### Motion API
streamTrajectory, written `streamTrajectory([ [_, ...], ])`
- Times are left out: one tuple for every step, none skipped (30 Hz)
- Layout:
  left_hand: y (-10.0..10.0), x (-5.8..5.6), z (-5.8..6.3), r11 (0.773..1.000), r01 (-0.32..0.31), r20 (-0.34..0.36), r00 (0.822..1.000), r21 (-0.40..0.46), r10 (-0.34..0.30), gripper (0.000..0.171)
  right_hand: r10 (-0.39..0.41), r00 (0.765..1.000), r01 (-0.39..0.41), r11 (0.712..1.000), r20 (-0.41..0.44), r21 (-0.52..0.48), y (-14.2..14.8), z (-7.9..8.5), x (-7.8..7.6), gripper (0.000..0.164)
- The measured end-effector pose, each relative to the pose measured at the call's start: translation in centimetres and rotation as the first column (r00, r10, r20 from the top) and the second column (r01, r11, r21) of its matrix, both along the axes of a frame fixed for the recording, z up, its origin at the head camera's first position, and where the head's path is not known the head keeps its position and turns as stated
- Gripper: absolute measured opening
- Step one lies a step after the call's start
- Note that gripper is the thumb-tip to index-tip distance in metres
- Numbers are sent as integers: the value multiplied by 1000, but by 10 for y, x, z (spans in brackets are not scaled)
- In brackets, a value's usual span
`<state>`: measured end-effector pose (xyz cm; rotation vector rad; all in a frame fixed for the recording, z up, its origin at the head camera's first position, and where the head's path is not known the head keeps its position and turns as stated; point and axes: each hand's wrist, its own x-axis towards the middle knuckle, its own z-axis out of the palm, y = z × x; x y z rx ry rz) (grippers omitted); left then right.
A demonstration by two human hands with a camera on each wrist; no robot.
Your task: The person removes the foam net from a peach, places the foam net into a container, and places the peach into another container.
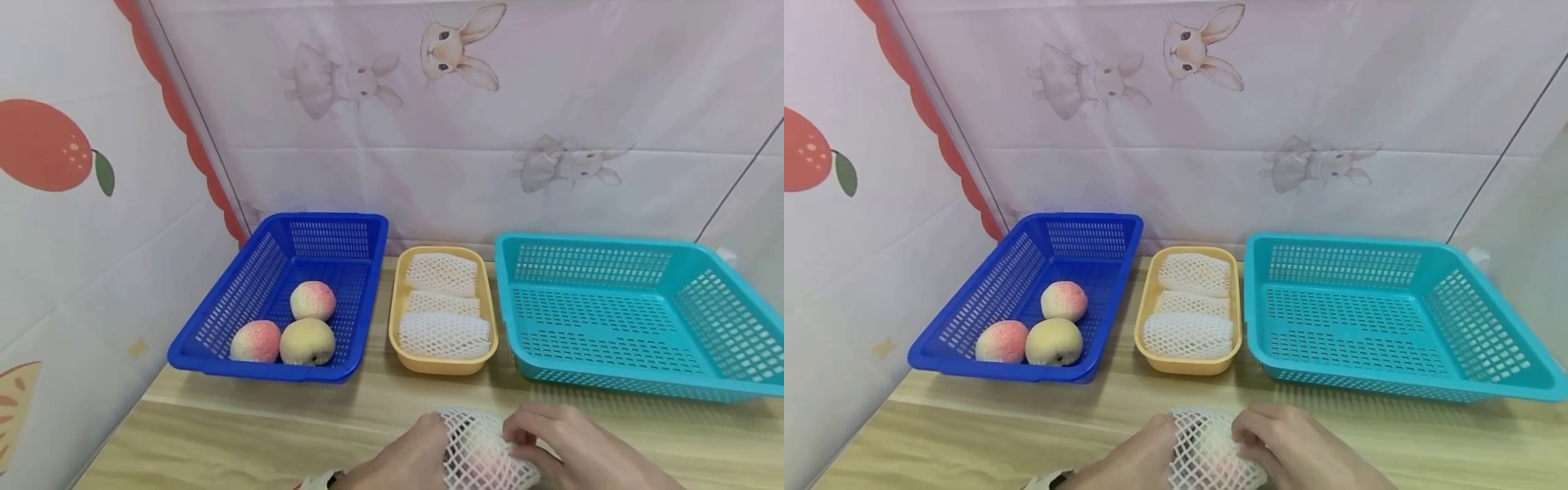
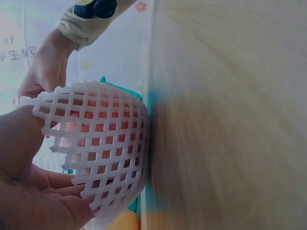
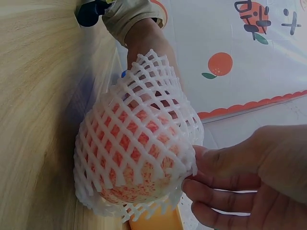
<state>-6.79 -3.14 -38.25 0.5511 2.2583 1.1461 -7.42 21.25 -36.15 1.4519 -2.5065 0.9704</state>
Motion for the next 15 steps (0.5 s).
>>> streamTrajectory([
  [-1,-1,0,998,19,5,1000,55,-19,33,-7,1000,7,1000,-3,2,0,1,0,27],
  [-2,-1,-1,995,35,8,999,91,-36,30,-14,1000,14,1000,3,7,0,1,1,27],
  [-3,-2,-1,990,60,4,998,128,-61,30,-9,1000,9,1000,2,8,0,1,0,27],
  [-3,-3,-2,988,71,-5,997,135,-71,31,-2,1000,2,1000,-11,5,0,1,0,28],
  [-3,-4,-2,988,76,-11,997,134,-76,32,3,1000,-3,1000,-21,3,0,1,0,29],
  [-4,-5,-2,988,81,-20,997,132,-79,33,7,1000,-7,1000,-31,1,1,1,0,30],
  [-4,-6,-2,990,76,-23,997,120,-74,34,12,999,-12,1000,-43,-2,1,1,0,30],
  [-5,-6,-2,990,74,-19,997,117,-72,36,18,998,-18,1000,-52,-3,1,1,0,31],
  [-5,-7,-2,988,84,-23,996,128,-81,38,24,998,-25,1000,-64,-4,1,1,0,31],
  [-6,-7,-2,987,83,-18,996,136,-82,38,24,997,-24,1000,-75,-3,1,1,0,32],
  [-6,-7,-3,984,92,-20,996,154,-90,37,23,997,-23,1000,-68,3,2,0,0,31],
  [-7,-6,-3,980,100,-21,995,173,-98,37,22,998,-21,1000,-63,9,2,1,-1,31],
  [-7,-6,-3,977,103,-20,995,189,-101,36,20,998,-19,1000,-68,14,2,1,-1,31],
  [-8,-6,-3,972,109,-23,994,208,-107,36,17,998,-16,1000,-64,20,3,1,-1,30],
  [-8,-6,-3,970,112,-28,994,217,-108,35,13,998,-11,1000,-67,25,3,1,-1,30],
])
